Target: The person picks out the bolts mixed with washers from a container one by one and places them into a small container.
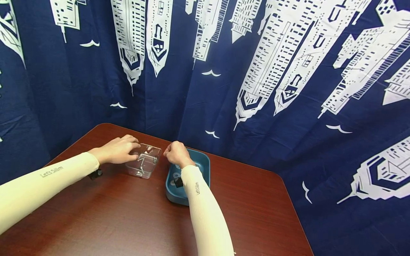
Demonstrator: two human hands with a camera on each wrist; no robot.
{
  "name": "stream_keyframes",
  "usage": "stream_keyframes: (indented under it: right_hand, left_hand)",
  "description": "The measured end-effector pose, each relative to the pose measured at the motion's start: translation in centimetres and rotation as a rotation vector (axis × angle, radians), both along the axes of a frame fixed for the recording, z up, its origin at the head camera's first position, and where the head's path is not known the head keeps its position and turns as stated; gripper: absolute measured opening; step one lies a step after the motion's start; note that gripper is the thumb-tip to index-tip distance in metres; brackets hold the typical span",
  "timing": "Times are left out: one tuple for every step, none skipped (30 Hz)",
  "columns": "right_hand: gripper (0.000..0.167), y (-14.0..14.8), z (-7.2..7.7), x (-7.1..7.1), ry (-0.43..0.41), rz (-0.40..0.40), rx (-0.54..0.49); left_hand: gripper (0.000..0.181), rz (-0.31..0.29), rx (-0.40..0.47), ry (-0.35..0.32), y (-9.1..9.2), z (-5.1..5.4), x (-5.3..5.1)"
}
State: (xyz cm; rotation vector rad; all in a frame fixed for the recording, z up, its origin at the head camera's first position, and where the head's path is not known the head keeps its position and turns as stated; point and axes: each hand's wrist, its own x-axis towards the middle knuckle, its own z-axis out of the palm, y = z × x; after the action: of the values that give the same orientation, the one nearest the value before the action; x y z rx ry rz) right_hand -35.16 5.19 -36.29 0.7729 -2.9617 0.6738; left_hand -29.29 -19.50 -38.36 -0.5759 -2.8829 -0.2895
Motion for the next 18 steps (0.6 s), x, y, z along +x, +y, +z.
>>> stream_keyframes:
  right_hand:
    - [0.012,-0.1,-0.1,0.0,-0.001,0.005,-0.002]
    - [0.013,-0.2,-0.2,-0.1,-0.002,0.011,-0.005]
    - [0.013,-0.3,-0.3,-0.1,-0.004,0.015,-0.01]
    - [0.013,-0.3,-0.3,-0.1,-0.006,0.021,-0.014]
    - [0.013,-0.4,-0.3,-0.1,-0.006,0.024,-0.017]
    - [0.013,-0.5,-0.3,-0.1,-0.005,0.029,-0.018]
    - [0.012,-0.6,-0.3,-0.1,-0.003,0.035,-0.018]
    - [0.012,-0.7,-0.2,-0.1,-0.001,0.037,-0.019]
    - [0.012,-0.8,-0.1,0.0,0.002,0.04,-0.017]
    - [0.011,-1.0,0.0,0.0,0.004,0.041,-0.016]
    - [0.011,-1.1,0.0,0.0,0.006,0.041,-0.015]
    - [0.011,-1.3,0.1,0.0,0.007,0.042,-0.012]
    - [0.011,-1.4,0.1,0.0,0.004,0.043,-0.011]
    - [0.011,-1.6,0.1,0.0,0.002,0.044,-0.01]
    - [0.01,-1.7,0.1,0.1,0.003,0.046,-0.007]
    - [0.01,-1.9,0.1,0.1,0.004,0.049,-0.007]
    - [0.011,-2.0,0.1,0.1,0.006,0.052,-0.008]
    - [0.011,-2.2,0.1,0.1,0.006,0.055,-0.01]
  left_hand:
    - [0.049,0.0,0.002,0.002,-0.1,0.0,0.1]
    - [0.049,0.003,0.002,0.002,-0.2,0.0,0.1]
    - [0.049,0.004,0.001,0.002,-0.3,0.0,0.2]
    - [0.049,0.005,0.0,0.003,-0.3,0.0,0.2]
    - [0.049,0.008,0.0,0.004,-0.4,0.0,0.2]
    - [0.049,0.011,0.0,0.003,-0.5,0.0,0.3]
    - [0.049,0.011,0.0,0.005,-0.5,-0.1,0.3]
    - [0.05,0.014,0.0,0.005,-0.6,-0.1,0.2]
    - [0.049,0.013,-0.003,0.009,-0.7,-0.1,0.2]
    - [0.05,0.016,-0.001,0.007,-0.7,-0.2,0.2]
    - [0.05,0.016,-0.001,0.008,-0.8,-0.2,0.2]
    - [0.05,0.017,-0.001,0.007,-0.8,-0.2,0.2]
    - [0.05,0.017,-0.003,0.007,-0.9,-0.3,0.1]
    - [0.05,0.019,-0.006,0.006,-1.0,-0.3,0.1]
    - [0.05,0.021,-0.008,0.004,-1.1,-0.4,0.1]
    - [0.05,0.024,-0.008,0.001,-1.1,-0.4,0.1]
    - [0.05,0.027,-0.01,0.0,-1.2,-0.4,0.1]
    - [0.05,0.03,-0.01,-0.002,-1.2,-0.5,0.2]
